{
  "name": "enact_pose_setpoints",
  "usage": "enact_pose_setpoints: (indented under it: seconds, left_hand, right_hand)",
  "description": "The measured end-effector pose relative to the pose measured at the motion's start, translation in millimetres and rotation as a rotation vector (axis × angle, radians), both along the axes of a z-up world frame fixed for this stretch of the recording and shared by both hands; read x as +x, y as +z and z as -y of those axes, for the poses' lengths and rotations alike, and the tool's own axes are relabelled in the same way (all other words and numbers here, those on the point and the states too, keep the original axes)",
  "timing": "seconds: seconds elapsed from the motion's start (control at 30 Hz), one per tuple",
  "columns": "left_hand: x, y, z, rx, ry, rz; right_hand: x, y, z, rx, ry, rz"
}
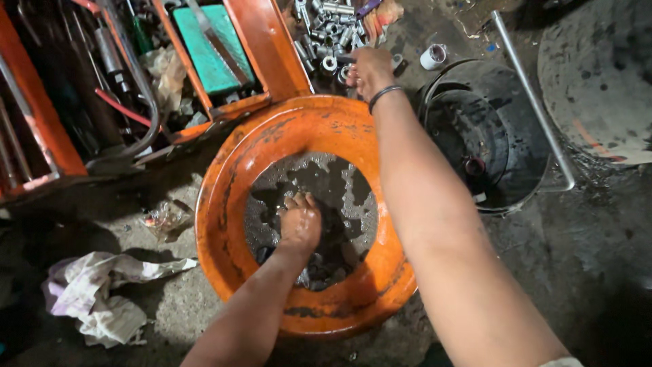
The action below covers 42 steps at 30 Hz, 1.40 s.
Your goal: The person washes metal tools in a basin of soapy water, scrubbing them by hand. After rinsing, the person dries the tools with a blue cloth and places them into an open orange toolbox.
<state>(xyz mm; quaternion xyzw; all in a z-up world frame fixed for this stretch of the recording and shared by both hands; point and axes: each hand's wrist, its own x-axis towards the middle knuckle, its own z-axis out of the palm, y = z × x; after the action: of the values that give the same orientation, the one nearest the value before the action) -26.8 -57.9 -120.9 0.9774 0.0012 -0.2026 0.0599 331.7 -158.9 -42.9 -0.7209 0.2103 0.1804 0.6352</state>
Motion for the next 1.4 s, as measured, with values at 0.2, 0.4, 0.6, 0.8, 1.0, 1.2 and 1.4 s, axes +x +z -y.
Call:
enact_pose_setpoints:
  seconds: [0.2,0.4,0.6,0.8,1.0,1.2,1.4]
  left_hand:
    - [4.7,0.0,4.4,0.006,-0.008,-0.014]
    - [2.6,-3.7,3.9,0.058,-0.009,-0.001]
    - [2.8,4.3,-2.1,0.03,-0.039,-0.036]
    - [-5.5,19.2,-4.9,-0.037,0.037,-0.012]
    - [-14.9,47.3,-7.5,-0.074,0.183,-0.098]
    - [-72.9,25.9,15.6,-0.072,0.457,-0.073]
    - [-106.5,-8.3,38.9,-0.048,0.392,-0.115]
  right_hand:
    - [-1.3,6.4,-10.2,0.236,-0.083,0.223]
    - [-63.9,-4.8,13.7,0.285,0.052,0.549]
    - [-204.2,23.8,36.7,-0.367,0.297,0.944]
    - [-319.5,22.9,48.2,-1.103,1.107,0.518]
    - [-385.5,-22.0,53.4,-1.049,1.147,0.175]
    - [-425.9,23.3,62.3,-0.949,1.396,0.058]
    - [-442.5,-12.8,76.9,-0.845,1.347,0.356]
